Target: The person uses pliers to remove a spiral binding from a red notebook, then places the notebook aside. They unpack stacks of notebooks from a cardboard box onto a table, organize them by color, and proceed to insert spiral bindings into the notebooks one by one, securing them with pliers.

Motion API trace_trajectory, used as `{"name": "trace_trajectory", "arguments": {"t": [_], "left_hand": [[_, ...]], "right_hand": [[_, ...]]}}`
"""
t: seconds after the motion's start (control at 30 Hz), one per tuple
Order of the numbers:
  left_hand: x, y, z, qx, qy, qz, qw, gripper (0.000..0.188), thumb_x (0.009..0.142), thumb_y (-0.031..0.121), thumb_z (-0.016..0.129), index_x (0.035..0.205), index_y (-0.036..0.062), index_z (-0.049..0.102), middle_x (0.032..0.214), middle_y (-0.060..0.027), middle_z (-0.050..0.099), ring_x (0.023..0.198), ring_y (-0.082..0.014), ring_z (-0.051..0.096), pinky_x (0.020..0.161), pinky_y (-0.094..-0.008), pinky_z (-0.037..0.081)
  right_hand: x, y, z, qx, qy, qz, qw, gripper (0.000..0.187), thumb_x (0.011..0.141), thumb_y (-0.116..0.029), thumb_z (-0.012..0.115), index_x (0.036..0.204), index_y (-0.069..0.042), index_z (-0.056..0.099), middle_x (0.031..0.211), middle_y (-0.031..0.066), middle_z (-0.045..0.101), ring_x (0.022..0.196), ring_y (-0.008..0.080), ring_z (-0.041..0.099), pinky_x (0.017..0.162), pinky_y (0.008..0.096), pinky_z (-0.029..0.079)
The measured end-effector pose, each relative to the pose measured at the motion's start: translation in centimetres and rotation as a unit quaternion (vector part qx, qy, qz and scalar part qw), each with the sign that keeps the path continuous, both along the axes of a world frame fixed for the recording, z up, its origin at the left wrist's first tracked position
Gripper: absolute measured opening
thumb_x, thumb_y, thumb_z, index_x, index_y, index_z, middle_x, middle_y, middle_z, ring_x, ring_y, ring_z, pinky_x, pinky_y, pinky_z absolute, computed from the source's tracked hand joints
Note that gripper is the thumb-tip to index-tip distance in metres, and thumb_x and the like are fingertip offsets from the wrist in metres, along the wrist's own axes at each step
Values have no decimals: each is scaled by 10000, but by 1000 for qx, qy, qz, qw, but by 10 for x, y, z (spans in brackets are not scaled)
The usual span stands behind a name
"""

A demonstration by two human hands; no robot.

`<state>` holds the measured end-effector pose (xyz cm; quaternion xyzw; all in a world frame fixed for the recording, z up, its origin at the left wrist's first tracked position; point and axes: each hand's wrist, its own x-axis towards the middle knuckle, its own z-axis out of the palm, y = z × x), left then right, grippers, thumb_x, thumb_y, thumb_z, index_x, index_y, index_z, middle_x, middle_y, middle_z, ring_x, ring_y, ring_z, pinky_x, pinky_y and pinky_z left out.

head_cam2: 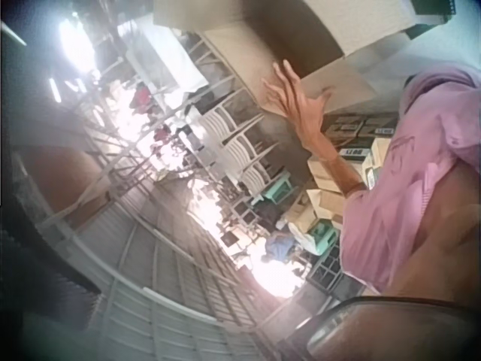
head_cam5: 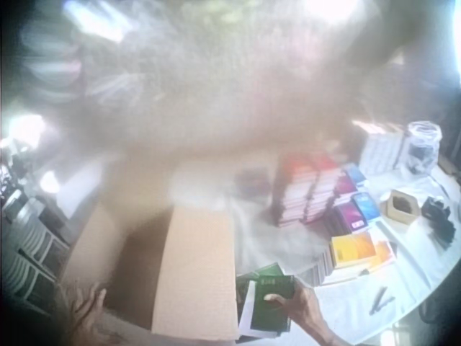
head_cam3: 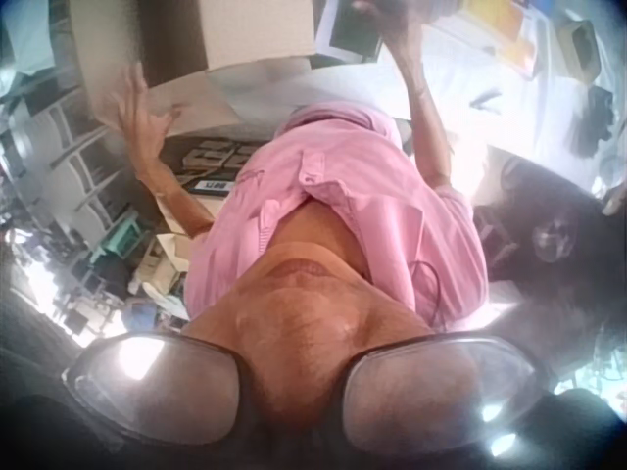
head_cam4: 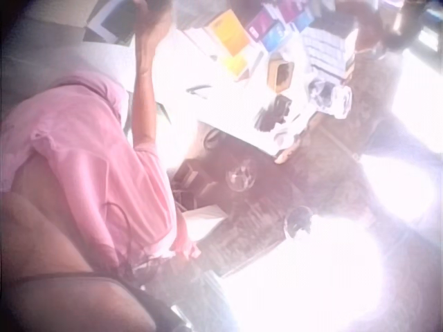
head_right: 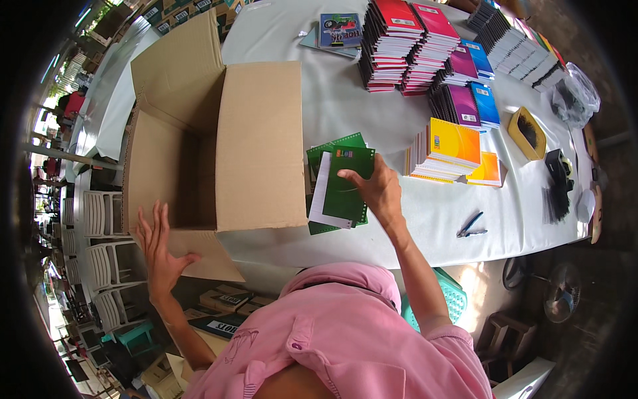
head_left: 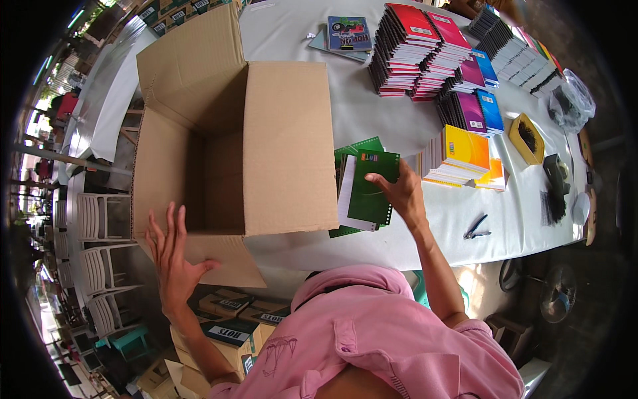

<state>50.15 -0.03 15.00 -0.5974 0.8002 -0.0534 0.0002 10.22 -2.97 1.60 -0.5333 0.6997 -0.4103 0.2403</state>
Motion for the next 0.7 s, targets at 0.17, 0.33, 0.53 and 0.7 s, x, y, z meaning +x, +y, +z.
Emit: {"name": "trace_trajectory", "arguments": {"t": [0.17, 0.33, 0.53, 0.7], "left_hand": [[-1, -20, 18, 148, 12, -56, 987, 1140, 462, 404, 824, 1459, 178, 320, 1489, -50, 353, 1395, -358, 245, 1127, -553, 182], [16, -44, 4, 273, 65, -87, 956, 887, 525, 300, 847, 1332, 151, 509, 1325, -101, 533, 1267, -308, 463, 1077, -446, 335], [12, -34, 9, 224, 129, -99, 961, 595, 614, 162, 812, 1183, 123, 641, 1167, -84, 643, 1120, -288, 591, 945, -383, 494], [10, -39, 51, 159, 173, -147, 961, 587, 654, 94, 769, 1219, 154, 623, 1175, -82, 640, 1126, -263, 590, 941, -357, 498]], "right_hand": [[18, 11, 13, 105, 197, -68, 972, 757, 697, -548, 731, 1148, -16, 437, 939, 193, 590, 781, 391, 620, 618, 444, 490], [12, 11, 18, -76, 263, -25, 961, 653, 794, -464, 681, 1195, -14, 429, 1163, 210, 445, 976, 402, 519, 758, 476, 439], [16, 14, 30, -117, 259, 53, 957, 450, 795, -274, 716, 1127, -43, 521, 1148, 159, 477, 1019, 329, 480, 785, 430, 377], [20, 22, 19, -106, 237, 73, 963, 417, 804, -220, 708, 1139, -50, 527, 1188, 159, 472, 1057, 316, 478, 814, 436, 372]]}}
